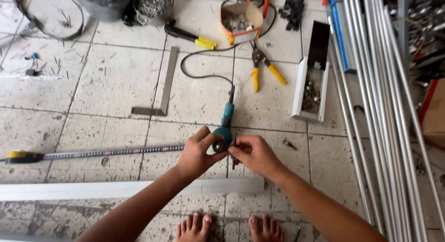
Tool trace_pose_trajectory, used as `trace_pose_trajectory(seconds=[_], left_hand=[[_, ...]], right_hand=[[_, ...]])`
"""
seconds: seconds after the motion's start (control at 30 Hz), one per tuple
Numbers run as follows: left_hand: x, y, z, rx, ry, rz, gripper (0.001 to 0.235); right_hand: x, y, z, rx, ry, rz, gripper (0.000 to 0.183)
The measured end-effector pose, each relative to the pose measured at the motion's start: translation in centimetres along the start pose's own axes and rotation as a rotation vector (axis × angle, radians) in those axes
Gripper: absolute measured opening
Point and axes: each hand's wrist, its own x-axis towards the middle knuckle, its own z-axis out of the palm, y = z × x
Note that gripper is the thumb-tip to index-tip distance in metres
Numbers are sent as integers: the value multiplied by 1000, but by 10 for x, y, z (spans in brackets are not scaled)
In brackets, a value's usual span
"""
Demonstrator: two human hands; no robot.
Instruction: Measuring aluminum profiles and preparing a power drill for assembly on a workshop floor.
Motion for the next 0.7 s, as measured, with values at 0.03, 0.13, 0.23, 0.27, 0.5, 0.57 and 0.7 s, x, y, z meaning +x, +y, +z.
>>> trace_pose_trajectory(seconds=[0.03,0.13,0.23,0.27,0.5,0.57,0.7], left_hand=[[0,0,0,15,-9,9,36],[-2,-7,4,44,-6,49,35],[-5,-14,5,38,-3,84,34],[-4,-16,5,16,-9,92,34],[-1,-19,3,20,-37,153,41],[4,-12,-5,-61,-133,158,36],[10,-2,-8,-255,-205,184,20]], right_hand=[[0,0,2,-4,1,19,17],[2,-1,1,0,0,51,19],[4,-6,4,-36,-4,47,19],[5,-9,3,-85,-3,28,20],[7,-1,2,-184,-14,100,21],[9,2,-2,-170,-44,90,23],[9,-2,1,-92,-41,170,16]])
